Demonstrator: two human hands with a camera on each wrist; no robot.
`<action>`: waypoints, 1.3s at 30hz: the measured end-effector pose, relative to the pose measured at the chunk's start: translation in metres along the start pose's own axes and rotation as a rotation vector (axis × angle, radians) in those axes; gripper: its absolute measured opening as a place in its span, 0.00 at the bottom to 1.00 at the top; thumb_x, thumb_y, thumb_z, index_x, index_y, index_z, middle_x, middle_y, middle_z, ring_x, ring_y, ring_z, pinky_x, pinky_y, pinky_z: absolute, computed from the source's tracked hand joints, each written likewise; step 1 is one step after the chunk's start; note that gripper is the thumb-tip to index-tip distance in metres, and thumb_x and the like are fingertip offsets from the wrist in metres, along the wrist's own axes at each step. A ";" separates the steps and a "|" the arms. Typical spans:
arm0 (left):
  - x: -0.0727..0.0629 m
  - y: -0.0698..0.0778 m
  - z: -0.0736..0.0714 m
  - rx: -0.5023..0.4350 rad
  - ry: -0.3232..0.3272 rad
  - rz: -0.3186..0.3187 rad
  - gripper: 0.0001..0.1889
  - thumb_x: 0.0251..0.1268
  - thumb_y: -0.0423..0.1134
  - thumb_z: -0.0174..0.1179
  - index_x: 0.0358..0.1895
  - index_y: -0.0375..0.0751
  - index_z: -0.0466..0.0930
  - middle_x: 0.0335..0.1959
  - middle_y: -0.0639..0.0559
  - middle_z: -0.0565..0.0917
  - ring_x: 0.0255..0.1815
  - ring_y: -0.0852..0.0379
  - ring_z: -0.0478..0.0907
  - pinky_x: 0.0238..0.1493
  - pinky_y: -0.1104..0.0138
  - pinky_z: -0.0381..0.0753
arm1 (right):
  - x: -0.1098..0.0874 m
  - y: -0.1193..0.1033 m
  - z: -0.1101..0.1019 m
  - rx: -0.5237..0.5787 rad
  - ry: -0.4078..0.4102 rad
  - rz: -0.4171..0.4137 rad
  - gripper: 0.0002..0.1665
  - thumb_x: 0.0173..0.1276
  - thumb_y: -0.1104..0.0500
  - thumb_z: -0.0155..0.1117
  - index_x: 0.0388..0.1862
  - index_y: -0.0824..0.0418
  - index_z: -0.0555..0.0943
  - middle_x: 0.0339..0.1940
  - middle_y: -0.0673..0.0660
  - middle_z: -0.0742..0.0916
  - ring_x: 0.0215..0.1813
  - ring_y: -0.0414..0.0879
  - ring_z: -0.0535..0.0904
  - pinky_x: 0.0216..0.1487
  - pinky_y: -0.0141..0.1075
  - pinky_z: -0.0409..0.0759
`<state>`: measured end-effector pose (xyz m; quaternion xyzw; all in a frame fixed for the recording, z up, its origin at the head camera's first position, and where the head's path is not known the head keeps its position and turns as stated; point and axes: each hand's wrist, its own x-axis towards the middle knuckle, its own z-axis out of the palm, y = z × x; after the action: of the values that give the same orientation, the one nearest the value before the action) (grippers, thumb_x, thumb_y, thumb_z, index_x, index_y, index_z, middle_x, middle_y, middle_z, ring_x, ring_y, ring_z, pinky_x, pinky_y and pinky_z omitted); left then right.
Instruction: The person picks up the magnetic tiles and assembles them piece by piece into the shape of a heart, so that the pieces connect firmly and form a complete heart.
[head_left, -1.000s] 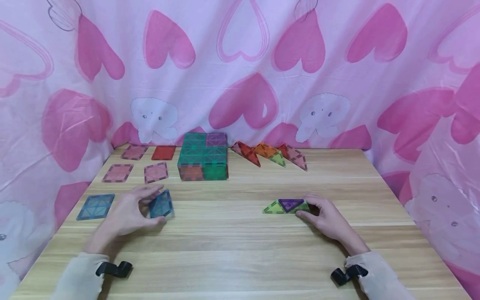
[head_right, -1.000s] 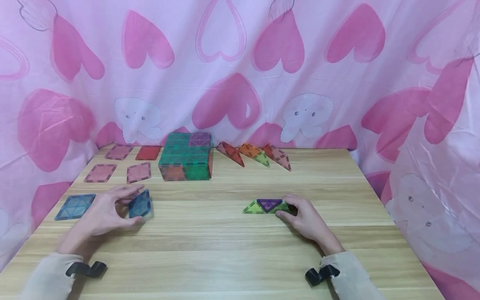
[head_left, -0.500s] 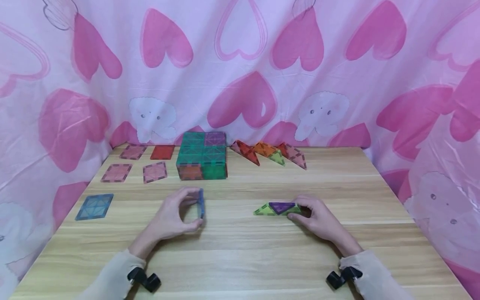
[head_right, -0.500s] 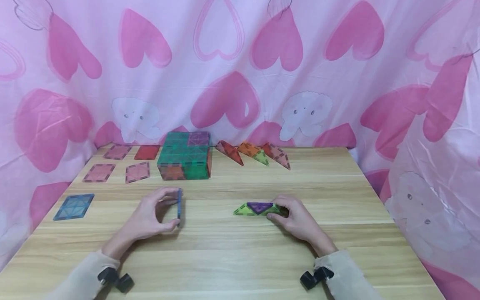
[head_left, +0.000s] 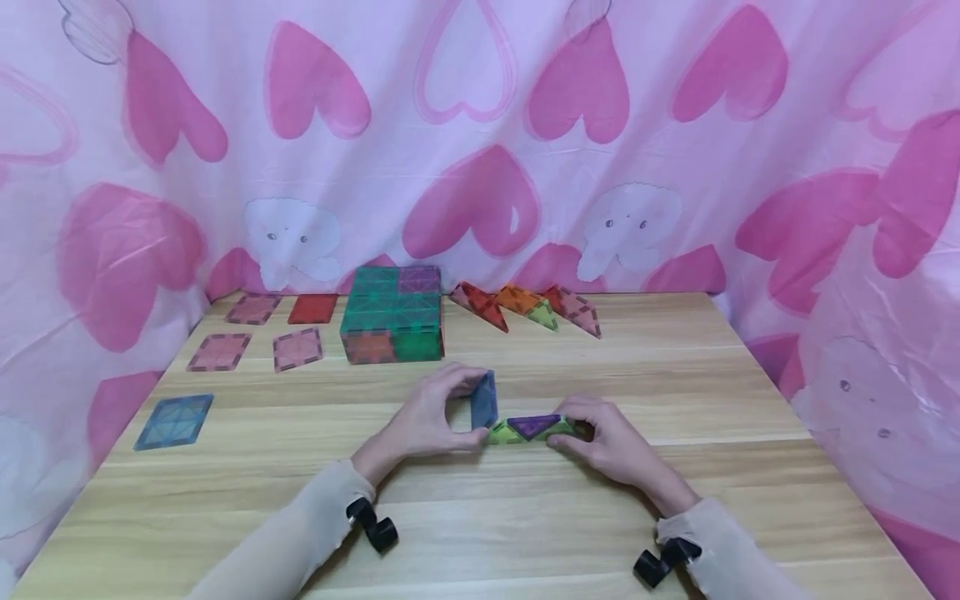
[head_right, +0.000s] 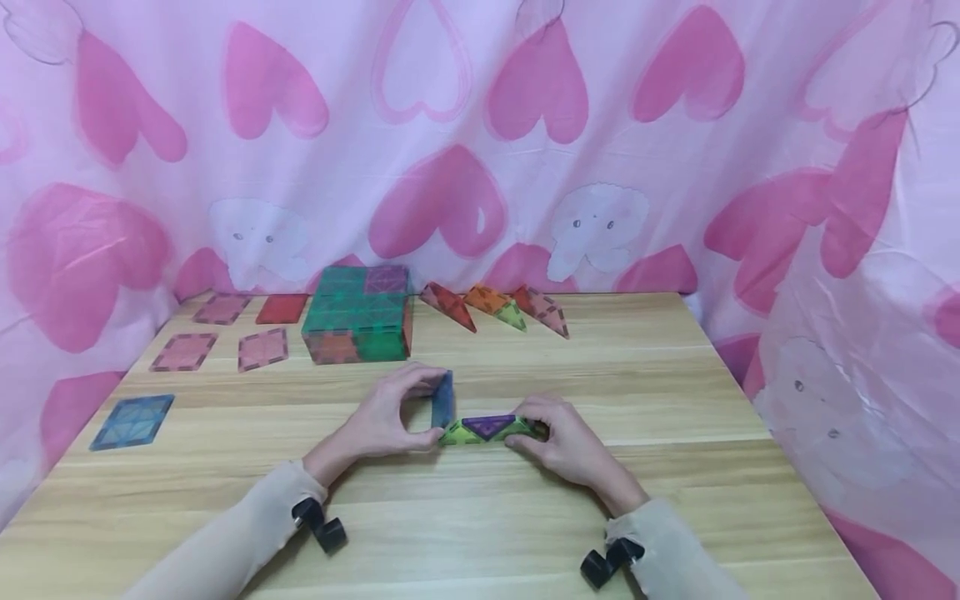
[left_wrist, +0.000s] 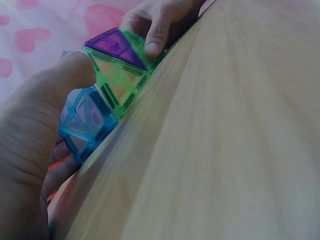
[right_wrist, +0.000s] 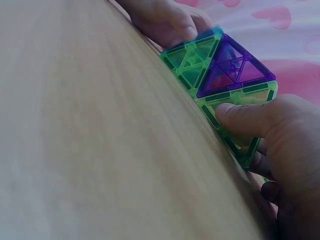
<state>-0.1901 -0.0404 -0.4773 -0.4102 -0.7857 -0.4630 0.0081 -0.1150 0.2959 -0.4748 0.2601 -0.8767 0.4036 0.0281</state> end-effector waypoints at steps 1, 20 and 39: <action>0.002 0.000 0.001 0.010 -0.004 0.015 0.43 0.56 0.45 0.83 0.77 0.44 0.77 0.65 0.54 0.83 0.63 0.58 0.84 0.67 0.60 0.87 | 0.001 0.000 0.000 0.014 -0.014 0.008 0.12 0.74 0.53 0.81 0.52 0.39 0.91 0.49 0.37 0.91 0.52 0.40 0.85 0.56 0.39 0.83; 0.004 -0.002 0.003 -0.009 -0.030 0.008 0.44 0.56 0.46 0.85 0.78 0.48 0.78 0.67 0.57 0.83 0.64 0.60 0.83 0.69 0.61 0.86 | 0.067 0.078 -0.047 -0.050 0.642 0.309 0.28 0.76 0.62 0.76 0.71 0.64 0.81 0.65 0.64 0.86 0.61 0.57 0.81 0.63 0.45 0.81; 0.005 0.000 0.005 0.014 -0.040 0.015 0.44 0.58 0.48 0.84 0.79 0.51 0.76 0.69 0.59 0.82 0.64 0.61 0.82 0.69 0.60 0.85 | 0.072 0.096 -0.060 -0.181 0.711 0.385 0.17 0.74 0.71 0.68 0.59 0.67 0.91 0.47 0.67 0.93 0.44 0.54 0.87 0.44 0.20 0.75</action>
<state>-0.1918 -0.0335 -0.4782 -0.4253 -0.7858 -0.4492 -0.0011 -0.2325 0.3600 -0.4819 -0.0676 -0.8769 0.3875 0.2761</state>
